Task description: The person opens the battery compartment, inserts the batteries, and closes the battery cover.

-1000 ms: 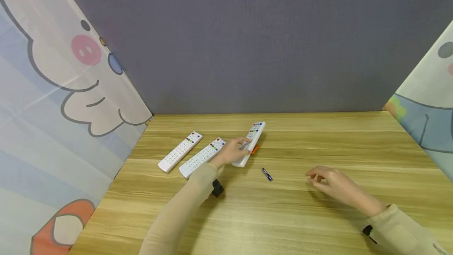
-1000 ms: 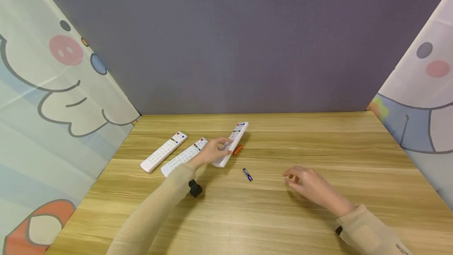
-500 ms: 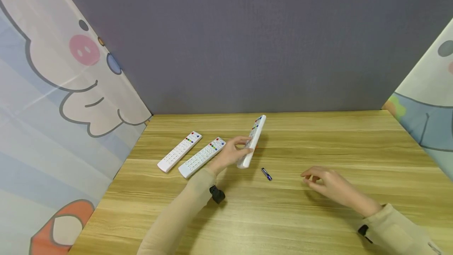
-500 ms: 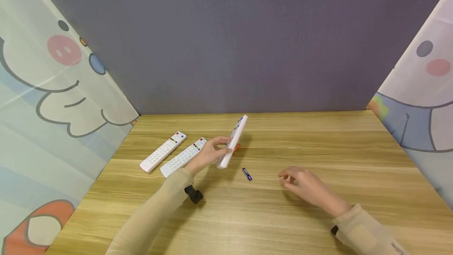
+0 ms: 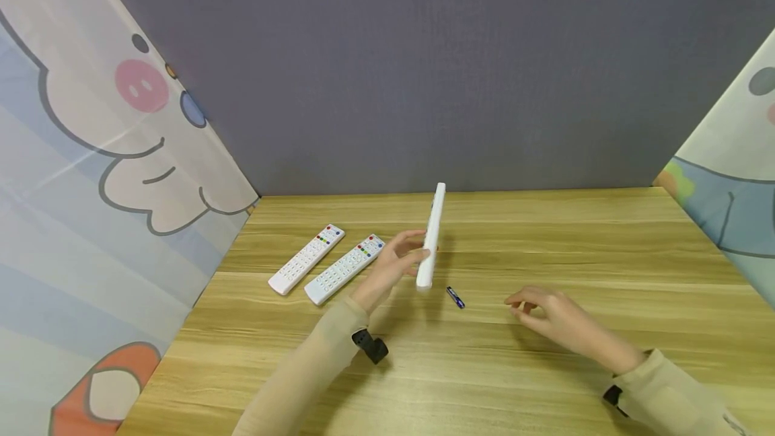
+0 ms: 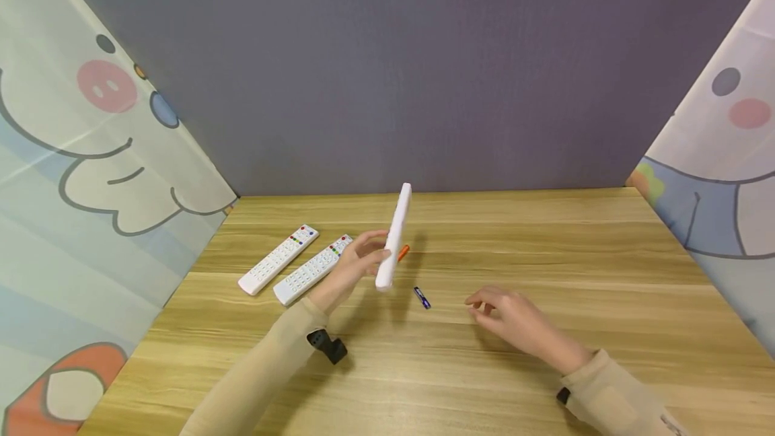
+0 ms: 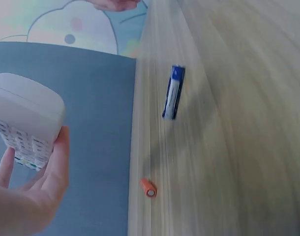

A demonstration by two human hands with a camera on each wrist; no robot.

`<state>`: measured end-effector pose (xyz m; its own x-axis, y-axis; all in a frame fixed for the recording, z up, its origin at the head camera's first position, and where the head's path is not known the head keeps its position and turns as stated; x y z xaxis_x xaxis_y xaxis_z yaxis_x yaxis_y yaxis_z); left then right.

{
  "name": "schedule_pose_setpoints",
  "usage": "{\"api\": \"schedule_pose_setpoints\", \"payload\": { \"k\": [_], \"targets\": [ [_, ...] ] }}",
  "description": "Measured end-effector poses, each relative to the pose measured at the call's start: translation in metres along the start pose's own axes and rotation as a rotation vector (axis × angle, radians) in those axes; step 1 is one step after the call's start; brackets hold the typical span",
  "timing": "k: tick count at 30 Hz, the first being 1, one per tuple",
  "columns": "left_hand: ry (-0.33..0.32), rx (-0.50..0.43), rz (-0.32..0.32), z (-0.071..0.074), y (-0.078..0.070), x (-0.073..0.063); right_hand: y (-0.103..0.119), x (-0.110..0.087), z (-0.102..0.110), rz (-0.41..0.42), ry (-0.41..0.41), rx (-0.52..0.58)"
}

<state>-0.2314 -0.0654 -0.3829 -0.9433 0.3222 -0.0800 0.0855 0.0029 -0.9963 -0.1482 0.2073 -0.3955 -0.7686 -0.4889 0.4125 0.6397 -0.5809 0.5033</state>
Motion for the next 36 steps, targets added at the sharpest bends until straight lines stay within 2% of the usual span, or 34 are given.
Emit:
{"api": "schedule_pose_setpoints", "payload": {
  "k": [9, 15, 20, 27, 36],
  "targets": [
    [0.062, -0.226, 0.038, -0.002, 0.002, -0.009, 0.008, 0.003, -0.002, 0.044, -0.019, 0.019],
    [0.083, -0.324, 0.024, -0.004, 0.003, -0.016, 0.015, 0.007, -0.005, 0.040, -0.030, 0.032],
    [0.060, -0.354, 0.011, -0.008, 0.004, -0.022, 0.024, 0.011, -0.008, 0.020, -0.062, 0.052],
    [0.034, -0.371, 0.012, -0.014, 0.002, -0.032, 0.038, 0.019, -0.013, -0.085, -0.089, 0.098],
    [0.036, -0.391, -0.001, -0.019, 0.001, -0.036, 0.045, 0.027, -0.025, -0.096, -0.151, 0.244]
  ]
}}
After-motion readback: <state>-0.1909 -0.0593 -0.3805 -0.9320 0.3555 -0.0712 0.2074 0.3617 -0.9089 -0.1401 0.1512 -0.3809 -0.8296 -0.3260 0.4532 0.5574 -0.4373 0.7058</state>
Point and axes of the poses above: each hand's wrist, its own x-axis towards the middle knuckle, its own z-axis out of the back of the hand, y = z × x, the point moved 1 cm from there along x, towards the middle knuckle, and after that the axes turned 2 degrees about -y, right-handed, at the moved point
